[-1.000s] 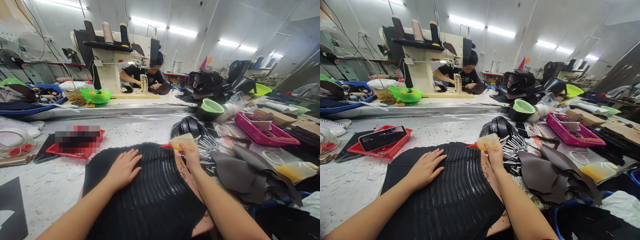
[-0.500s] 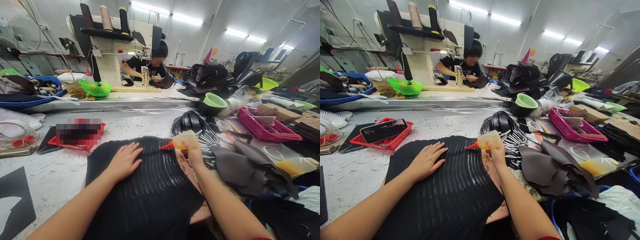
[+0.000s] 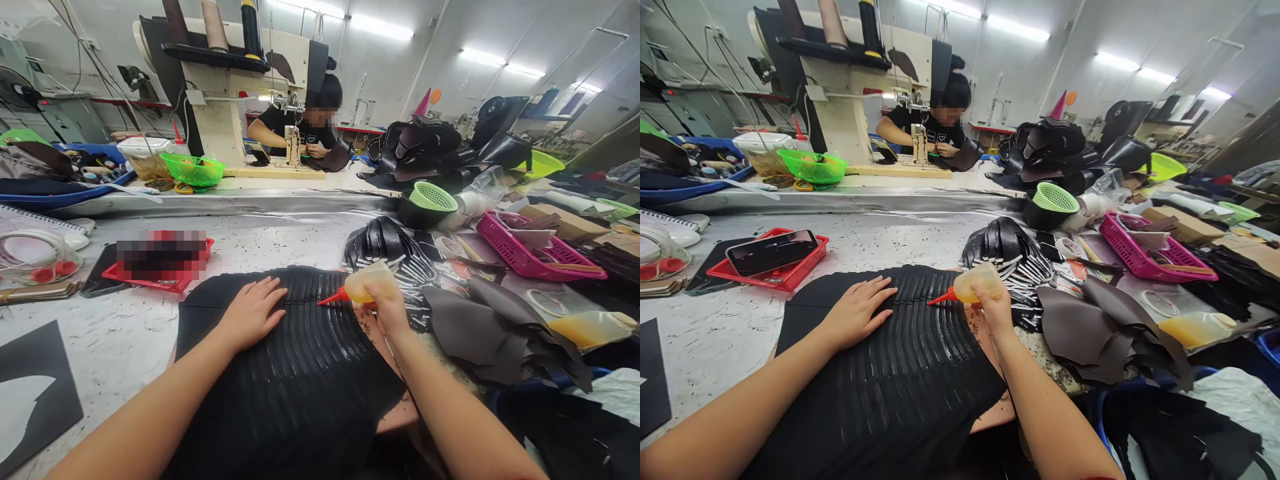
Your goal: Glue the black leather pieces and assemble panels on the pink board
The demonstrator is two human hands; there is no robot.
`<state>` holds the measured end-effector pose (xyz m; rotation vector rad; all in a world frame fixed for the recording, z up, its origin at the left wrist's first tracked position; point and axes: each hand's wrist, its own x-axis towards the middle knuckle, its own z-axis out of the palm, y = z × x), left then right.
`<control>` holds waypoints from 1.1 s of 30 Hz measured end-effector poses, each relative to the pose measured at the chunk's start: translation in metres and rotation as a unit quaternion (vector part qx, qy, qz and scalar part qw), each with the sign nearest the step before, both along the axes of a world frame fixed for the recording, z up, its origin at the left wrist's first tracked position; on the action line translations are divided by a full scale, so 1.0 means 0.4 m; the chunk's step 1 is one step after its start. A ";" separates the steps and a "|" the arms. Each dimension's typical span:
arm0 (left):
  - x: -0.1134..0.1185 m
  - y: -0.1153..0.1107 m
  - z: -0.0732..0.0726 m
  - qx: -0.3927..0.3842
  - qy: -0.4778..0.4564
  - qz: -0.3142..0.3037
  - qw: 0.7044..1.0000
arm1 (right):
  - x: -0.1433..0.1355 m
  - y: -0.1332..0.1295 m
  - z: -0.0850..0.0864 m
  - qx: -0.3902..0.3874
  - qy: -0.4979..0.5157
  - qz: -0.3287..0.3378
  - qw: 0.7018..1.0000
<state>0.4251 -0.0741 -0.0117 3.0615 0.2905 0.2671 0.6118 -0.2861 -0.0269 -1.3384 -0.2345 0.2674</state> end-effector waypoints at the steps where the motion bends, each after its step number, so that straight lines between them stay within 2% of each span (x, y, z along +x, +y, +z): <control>1: 0.000 -0.001 0.000 0.000 0.000 0.000 1.000 | -0.002 -0.003 -0.001 0.002 0.001 0.001 1.000; 9: 0.003 -0.009 0.014 -0.008 0.011 0.002 1.000 | -0.016 -0.039 -0.012 0.015 -0.006 0.022 1.000; 27: 0.008 -0.007 0.008 -0.021 0.005 0.001 1.000 | -0.051 -0.133 0.006 -0.003 0.023 0.065 0.998; 33: 0.009 -0.012 0.017 -0.014 0.014 0.006 1.000 | -0.051 -0.159 0.021 -0.019 0.024 0.088 0.996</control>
